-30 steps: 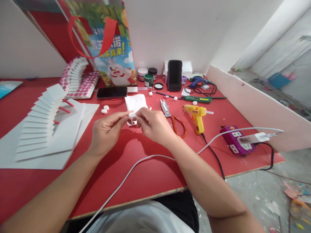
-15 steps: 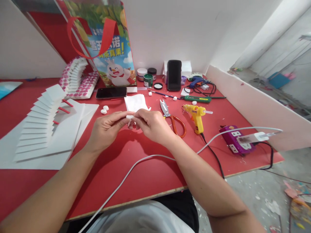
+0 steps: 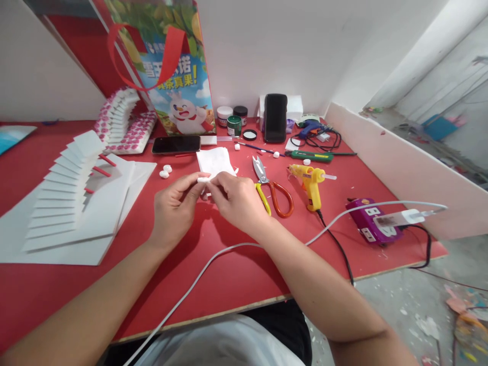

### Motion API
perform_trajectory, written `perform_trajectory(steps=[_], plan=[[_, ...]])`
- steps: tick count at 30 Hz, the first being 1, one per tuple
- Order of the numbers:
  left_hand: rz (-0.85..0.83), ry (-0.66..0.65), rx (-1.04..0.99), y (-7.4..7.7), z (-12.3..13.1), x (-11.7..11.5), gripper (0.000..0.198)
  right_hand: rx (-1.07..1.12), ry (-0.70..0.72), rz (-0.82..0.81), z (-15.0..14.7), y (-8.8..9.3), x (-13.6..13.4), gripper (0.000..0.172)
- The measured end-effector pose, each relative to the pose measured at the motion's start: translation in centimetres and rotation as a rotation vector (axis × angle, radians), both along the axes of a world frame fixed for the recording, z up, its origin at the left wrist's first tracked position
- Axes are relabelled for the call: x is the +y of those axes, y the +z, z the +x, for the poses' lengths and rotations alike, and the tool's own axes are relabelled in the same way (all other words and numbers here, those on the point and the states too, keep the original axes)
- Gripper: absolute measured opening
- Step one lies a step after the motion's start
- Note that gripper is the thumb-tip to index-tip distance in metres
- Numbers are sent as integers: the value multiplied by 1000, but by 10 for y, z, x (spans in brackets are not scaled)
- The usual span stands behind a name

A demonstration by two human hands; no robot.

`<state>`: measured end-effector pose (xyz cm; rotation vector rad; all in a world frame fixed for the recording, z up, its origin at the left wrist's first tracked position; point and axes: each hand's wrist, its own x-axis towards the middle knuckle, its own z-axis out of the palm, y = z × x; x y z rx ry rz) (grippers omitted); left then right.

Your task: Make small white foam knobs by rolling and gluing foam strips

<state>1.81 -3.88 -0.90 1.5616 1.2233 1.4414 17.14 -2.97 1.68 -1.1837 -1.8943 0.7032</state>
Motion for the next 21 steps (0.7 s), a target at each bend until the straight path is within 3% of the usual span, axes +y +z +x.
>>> perform_trajectory(steps=[7, 12, 21], plan=[[301, 35, 284, -10, 0, 1, 35, 11, 1, -3, 0, -3, 0, 21], [278, -63, 207, -10, -1, 1, 40, 22, 75, -60, 1, -7, 4, 22], [236, 55, 106, -4, -3, 3, 29, 247, 89, -231, 1, -5, 5, 27]])
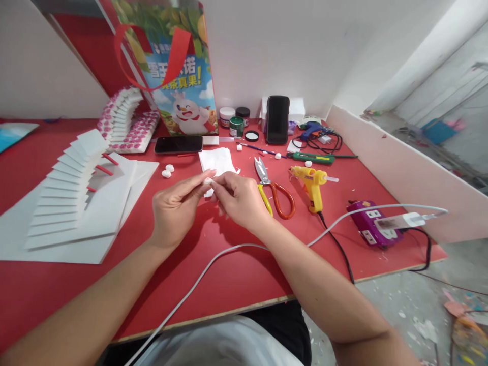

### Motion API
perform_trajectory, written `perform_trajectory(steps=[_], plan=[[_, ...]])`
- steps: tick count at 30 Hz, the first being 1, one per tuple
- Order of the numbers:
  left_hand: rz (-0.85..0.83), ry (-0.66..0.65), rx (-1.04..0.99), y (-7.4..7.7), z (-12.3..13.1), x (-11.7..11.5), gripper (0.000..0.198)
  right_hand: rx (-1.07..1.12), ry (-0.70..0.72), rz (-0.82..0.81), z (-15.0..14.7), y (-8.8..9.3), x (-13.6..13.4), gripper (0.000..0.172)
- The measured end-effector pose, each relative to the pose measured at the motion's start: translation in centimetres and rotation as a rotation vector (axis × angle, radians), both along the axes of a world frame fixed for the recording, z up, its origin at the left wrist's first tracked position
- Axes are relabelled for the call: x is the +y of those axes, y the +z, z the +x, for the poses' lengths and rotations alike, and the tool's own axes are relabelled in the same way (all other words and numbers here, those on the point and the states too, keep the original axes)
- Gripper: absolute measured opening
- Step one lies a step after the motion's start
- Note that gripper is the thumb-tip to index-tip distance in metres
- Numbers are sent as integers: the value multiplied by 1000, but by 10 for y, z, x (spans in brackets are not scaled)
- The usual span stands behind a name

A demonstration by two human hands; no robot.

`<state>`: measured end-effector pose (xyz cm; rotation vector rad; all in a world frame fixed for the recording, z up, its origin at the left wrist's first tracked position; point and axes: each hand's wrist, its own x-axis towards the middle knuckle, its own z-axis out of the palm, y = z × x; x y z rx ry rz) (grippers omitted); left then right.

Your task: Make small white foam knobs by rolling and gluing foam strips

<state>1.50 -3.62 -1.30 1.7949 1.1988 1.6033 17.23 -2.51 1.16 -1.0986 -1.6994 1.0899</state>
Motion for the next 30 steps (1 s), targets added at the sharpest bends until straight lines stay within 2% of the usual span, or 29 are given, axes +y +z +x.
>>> perform_trajectory(steps=[3, 6, 12, 16, 20, 26, 30], plan=[[-61, 4, -50, 2, 0, -2, 28, 43, 50, -28, 2, 3, 0, 25], [-72, 29, -52, 3, 0, -3, 26, -44, 68, 27, 3, 7, -2, 22], [-15, 60, 28, -3, 2, -3, 26, -324, -119, 292, -5, 2, -6, 22], [23, 85, 92, -7, 4, -4, 29, -336, -136, 280, -8, -2, -6, 19], [-32, -10, 68, -4, 1, -4, 36, -332, -131, 238, -4, 3, -4, 20], [-105, -198, 31, 6, -9, 3, 25, -368, 3, 218, 8, 7, 2, 13], [-131, -219, 71, 11, -11, 5, 21, -343, 54, 198, 10, 6, 3, 14]])
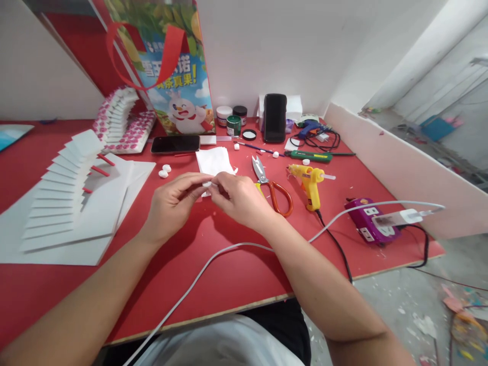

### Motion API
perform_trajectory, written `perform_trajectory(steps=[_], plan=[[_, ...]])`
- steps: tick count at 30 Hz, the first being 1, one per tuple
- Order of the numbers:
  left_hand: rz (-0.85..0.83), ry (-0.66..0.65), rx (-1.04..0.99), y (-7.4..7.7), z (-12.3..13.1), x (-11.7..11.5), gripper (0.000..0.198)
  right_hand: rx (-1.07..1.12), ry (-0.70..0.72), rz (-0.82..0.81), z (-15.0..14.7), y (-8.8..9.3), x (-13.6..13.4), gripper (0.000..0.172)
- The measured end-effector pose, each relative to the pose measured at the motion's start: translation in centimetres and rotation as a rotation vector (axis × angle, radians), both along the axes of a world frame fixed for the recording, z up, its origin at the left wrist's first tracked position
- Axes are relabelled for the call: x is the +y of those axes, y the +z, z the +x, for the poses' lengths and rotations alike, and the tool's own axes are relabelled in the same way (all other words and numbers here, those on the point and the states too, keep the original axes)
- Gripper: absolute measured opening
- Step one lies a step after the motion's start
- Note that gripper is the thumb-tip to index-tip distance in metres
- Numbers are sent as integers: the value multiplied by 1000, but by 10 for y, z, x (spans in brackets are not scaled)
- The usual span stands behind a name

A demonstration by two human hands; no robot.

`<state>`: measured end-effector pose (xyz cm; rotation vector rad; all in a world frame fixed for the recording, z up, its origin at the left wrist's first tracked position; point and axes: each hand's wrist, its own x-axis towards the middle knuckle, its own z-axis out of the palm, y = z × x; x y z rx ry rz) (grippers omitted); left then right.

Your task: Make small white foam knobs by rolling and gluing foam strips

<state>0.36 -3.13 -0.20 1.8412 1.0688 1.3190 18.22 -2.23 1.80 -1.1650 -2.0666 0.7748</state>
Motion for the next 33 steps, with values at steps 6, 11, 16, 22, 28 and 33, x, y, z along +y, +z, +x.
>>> perform_trajectory(steps=[6, 11, 16, 22, 28, 33], plan=[[-224, 14, -198, -2, 5, -1, 19, 247, -58, -222, 0, 5, 3, 26], [-562, -164, -653, -6, 5, 6, 23, 499, -54, -362, 1, 4, 8, 30], [-860, -303, -894, -2, -1, 8, 12, 600, -90, -319, 0, 1, 8, 20], [-1086, -410, -1039, 5, -4, 3, 6, 652, -92, -317, 3, 1, 10, 22], [-1017, -412, -962, 3, -3, 3, 7, 644, -55, -241, -3, 4, 4, 19], [-774, -340, -810, -4, 0, 5, 11, 485, -70, -182, -4, 3, 0, 24]])
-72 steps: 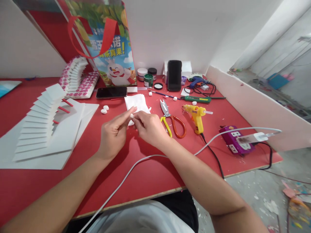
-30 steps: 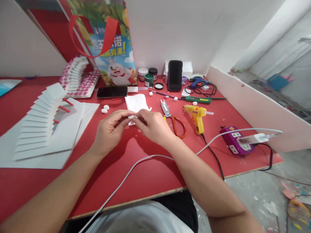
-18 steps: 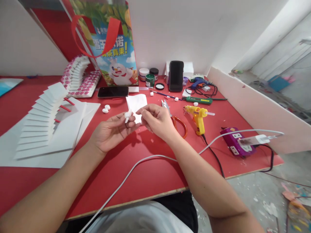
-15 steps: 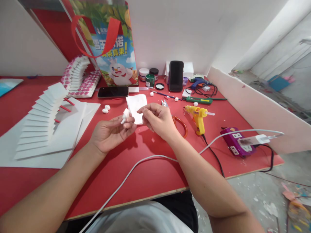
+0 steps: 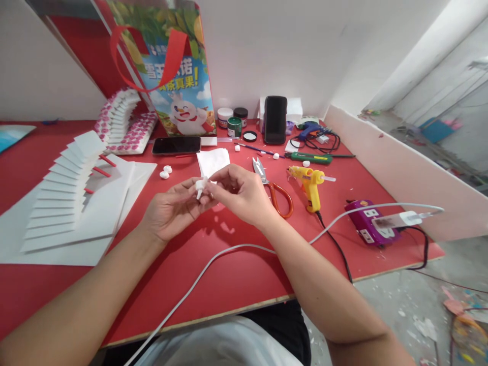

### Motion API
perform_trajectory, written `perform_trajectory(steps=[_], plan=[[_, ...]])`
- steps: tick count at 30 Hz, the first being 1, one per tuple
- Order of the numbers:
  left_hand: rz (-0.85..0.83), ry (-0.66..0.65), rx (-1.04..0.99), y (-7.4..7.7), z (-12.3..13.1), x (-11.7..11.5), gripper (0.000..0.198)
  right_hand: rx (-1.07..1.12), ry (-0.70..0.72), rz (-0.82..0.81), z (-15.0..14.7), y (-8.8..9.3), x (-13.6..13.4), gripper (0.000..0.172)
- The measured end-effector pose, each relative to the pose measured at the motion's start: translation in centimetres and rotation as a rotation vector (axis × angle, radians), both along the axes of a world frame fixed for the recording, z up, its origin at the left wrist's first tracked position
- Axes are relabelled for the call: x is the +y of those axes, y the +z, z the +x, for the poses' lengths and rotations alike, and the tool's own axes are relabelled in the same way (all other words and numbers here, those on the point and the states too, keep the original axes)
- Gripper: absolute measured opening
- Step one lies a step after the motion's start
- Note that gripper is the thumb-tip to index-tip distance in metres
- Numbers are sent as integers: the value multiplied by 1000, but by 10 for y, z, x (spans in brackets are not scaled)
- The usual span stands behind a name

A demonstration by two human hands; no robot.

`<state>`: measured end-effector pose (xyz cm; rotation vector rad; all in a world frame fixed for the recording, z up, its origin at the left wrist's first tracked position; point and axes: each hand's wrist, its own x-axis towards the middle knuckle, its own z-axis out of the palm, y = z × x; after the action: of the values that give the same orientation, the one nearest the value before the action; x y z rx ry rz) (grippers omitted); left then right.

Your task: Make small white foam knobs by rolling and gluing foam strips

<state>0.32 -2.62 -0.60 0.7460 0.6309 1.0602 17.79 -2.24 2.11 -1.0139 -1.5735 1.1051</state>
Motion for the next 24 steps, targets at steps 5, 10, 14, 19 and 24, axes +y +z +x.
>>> perform_trajectory(steps=[5, 10, 14, 19, 24], plan=[[119, 116, 91, -2, 5, -1, 18, -131, -57, 39, 1, -5, 4, 26], [216, 131, 149, 0, 6, -3, 20, 30, 29, -97, 1, -4, 7, 24], [296, 141, 235, -2, 5, -4, 20, 72, -16, -151, -1, -3, 6, 23], [375, 264, 423, -4, 7, -6, 23, -25, -136, -39, -6, -10, 0, 22], [338, 363, 510, -5, 10, -9, 25, -244, -167, 156, -8, -14, -6, 15]])
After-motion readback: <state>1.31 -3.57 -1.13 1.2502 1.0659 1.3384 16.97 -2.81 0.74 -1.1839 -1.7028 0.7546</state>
